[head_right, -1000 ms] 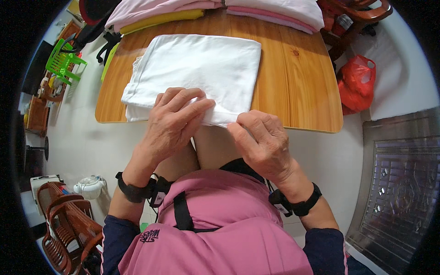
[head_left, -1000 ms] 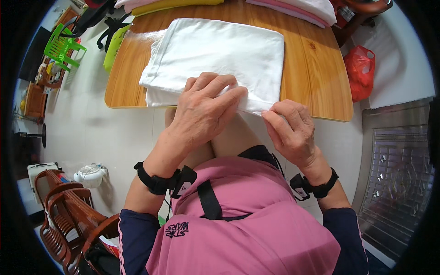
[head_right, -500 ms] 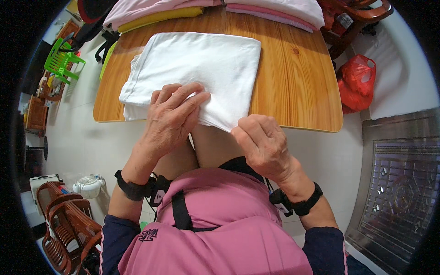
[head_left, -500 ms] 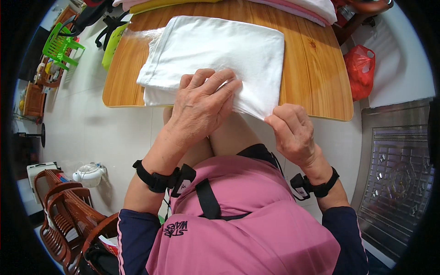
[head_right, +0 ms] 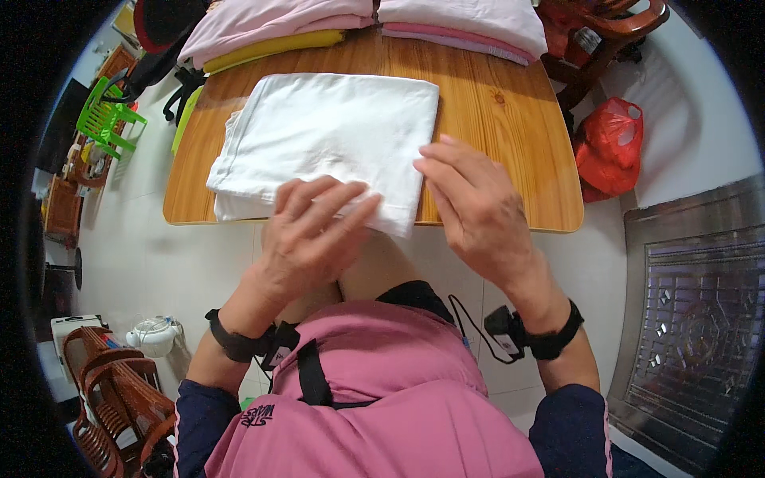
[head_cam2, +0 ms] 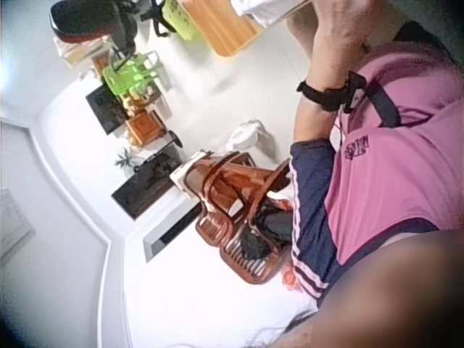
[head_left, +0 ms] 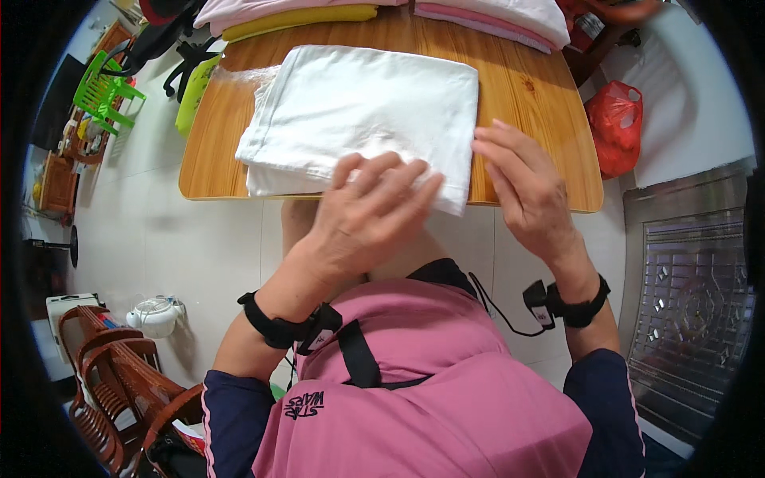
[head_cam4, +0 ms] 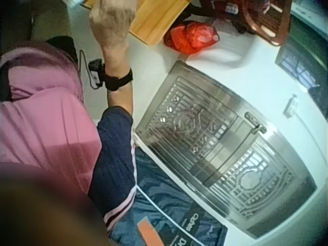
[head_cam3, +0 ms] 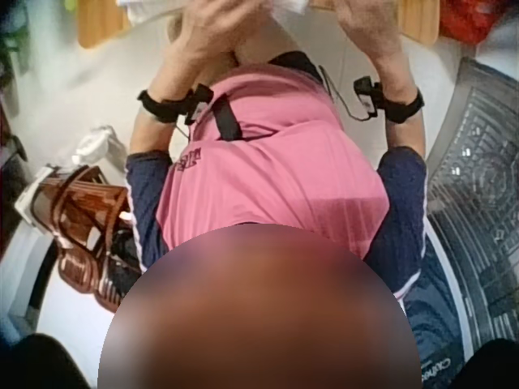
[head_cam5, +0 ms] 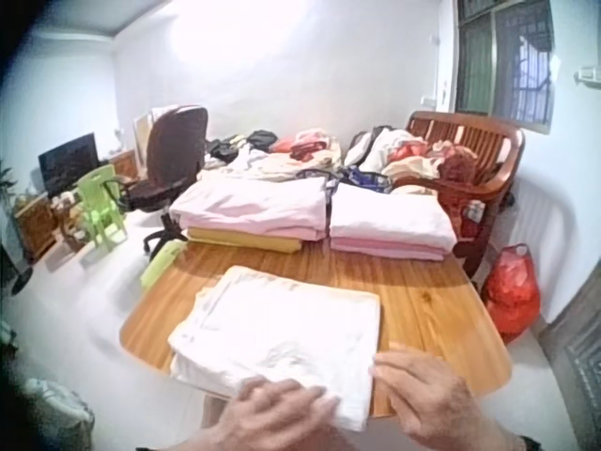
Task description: The person folds a white shirt on a table by hand, smoothing the fabric after each fold.
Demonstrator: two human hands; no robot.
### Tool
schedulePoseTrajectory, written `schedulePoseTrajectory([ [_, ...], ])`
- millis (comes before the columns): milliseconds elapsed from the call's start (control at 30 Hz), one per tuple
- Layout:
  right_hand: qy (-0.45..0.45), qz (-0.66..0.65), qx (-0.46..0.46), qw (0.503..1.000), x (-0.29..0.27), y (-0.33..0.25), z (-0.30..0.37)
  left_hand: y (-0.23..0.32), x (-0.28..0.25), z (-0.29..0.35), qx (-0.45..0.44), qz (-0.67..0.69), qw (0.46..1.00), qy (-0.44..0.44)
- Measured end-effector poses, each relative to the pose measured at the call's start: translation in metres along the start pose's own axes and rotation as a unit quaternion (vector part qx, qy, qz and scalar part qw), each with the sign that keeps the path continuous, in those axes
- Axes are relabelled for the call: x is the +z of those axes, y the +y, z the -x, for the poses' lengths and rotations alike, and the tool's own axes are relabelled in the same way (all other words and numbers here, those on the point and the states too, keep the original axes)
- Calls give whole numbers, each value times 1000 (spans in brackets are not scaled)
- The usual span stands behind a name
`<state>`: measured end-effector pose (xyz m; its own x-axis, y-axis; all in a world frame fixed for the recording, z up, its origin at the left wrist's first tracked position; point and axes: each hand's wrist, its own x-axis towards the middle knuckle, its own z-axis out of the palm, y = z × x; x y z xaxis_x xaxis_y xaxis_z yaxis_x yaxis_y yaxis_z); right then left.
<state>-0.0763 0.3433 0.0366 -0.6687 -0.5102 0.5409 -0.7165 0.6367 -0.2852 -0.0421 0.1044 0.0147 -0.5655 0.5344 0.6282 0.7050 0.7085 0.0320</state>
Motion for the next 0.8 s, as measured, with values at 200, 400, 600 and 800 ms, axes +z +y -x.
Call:
schedulePoseTrajectory([
  [200, -121, 17, 25, 992, 24, 24, -10, 17, 17, -19, 94, 53, 993, -49],
  [400, -136, 40, 62, 988, 25, 26, -9, 17, 21, -21, 99, 58, 991, -68],
  [600, -141, 49, 69, 986, 25, 24, -10, 16, 27, -20, 98, 106, 989, -25],
  [800, -138, 61, 75, 986, 27, 26, -12, 11, 15, -15, 110, 135, 985, -13],
])
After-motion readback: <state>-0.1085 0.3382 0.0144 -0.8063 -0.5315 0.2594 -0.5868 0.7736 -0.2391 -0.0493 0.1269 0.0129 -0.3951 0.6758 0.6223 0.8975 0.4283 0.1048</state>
